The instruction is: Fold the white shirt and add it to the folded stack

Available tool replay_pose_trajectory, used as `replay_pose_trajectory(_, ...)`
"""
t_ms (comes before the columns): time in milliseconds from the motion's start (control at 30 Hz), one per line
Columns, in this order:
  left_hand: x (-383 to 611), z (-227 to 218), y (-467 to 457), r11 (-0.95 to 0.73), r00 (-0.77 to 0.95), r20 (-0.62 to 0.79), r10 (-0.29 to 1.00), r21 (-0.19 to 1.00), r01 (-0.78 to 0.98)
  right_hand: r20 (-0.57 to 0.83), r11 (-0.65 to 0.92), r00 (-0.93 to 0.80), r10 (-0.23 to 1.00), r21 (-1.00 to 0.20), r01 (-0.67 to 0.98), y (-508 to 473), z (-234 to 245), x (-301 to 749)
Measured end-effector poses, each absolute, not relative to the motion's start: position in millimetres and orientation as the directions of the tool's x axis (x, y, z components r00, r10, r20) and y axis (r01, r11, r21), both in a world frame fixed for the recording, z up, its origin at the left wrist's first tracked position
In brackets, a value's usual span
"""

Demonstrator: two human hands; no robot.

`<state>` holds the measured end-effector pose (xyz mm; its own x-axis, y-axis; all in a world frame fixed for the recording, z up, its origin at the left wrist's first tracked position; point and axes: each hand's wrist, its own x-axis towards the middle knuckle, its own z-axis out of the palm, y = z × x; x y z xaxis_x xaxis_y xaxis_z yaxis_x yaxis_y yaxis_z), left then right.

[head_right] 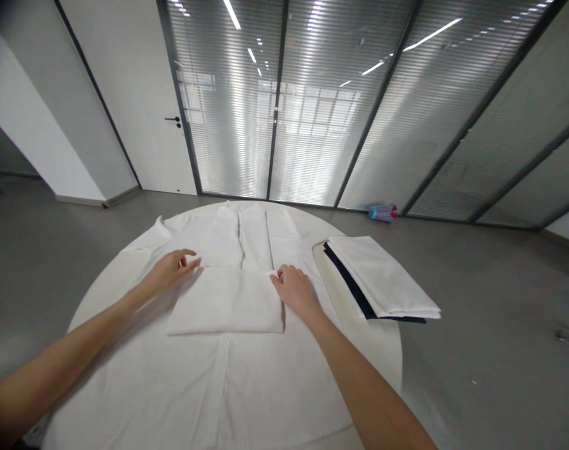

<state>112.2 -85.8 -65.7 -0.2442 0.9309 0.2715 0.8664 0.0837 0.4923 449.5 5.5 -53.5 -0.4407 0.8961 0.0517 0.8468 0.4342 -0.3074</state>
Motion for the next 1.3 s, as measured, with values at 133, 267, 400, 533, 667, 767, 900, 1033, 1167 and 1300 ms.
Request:
replay_pose_trajectory(133, 104.5, -58.9, -83.8, 0.109, -0.169, -0.002, 0.986, 0.770, 0.628, 0.058, 0.409, -0.430, 0.901, -0.445, 0.797, 5.9, -58.6, 445.7)
replay_pose_trajectory(267, 103.6, -55.8, -85.0, 0.074, -0.131, -0.010, 0.991, 0.867, 0.493, 0.045, 0.397, -0.407, 0.912, -0.339, 0.853, 1.1, -56.7, 441.9)
replay_pose_trajectory(400, 94.9, -59.2, -83.5, 0.075, -0.148, -0.002, 0.989, 0.871, 0.486, 0.069, 0.396, -0.393, 0.917, -0.291, 0.871, -1.8, -53.4, 441.1)
replay_pose_trajectory(533, 105.9, -60.8, -87.8, -0.052, -0.180, 0.250, 0.951, 0.706, 0.706, 0.123, 0.411, -0.392, 0.912, -0.280, 0.868, -3.5, -49.2, 442.2)
replay_pose_trajectory(667, 149.9, -58.2, -104.8, -0.295, 0.049, 0.495, 0.867, 0.433, 0.852, 0.328, 0.537, -0.440, 0.836, -0.319, 0.781, -21.7, -42.8, 434.0)
replay_pose_trajectory(767, 180.1, -61.7, -117.2, -0.410, 0.279, 0.394, 0.876, 0.304, 0.860, 0.318, 0.710, -0.635, 0.704, -0.322, 0.626, -44.8, -45.0, 421.2)
replay_pose_trajectory(900, 189.2, -71.8, -121.0, -0.403, 0.360, 0.213, 0.908, 0.218, 0.889, 0.098, 0.774, -0.791, 0.604, -0.310, 0.552, -57.4, -56.6, 414.2)
replay_pose_trajectory(1033, 182.0, -76.0, -118.6, -0.363, 0.336, 0.152, 0.929, 0.210, 0.908, -0.024, 0.745, -0.787, 0.617, -0.304, 0.593, -44.6, -62.7, 421.2)
replay_pose_trajectory(1167, 182.5, -75.3, -121.4, -0.353, 0.321, 0.152, 0.935, 0.293, 0.889, -0.045, 0.743, -0.795, 0.605, -0.326, 0.584, -38.0, -60.8, 424.6)
replay_pose_trajectory(1300, 181.3, -70.0, -114.0, -0.328, 0.280, 0.172, 0.945, 0.490, 0.807, -0.041, 0.738, -0.797, 0.602, -0.353, 0.575, -40.3, -58.6, 423.5)
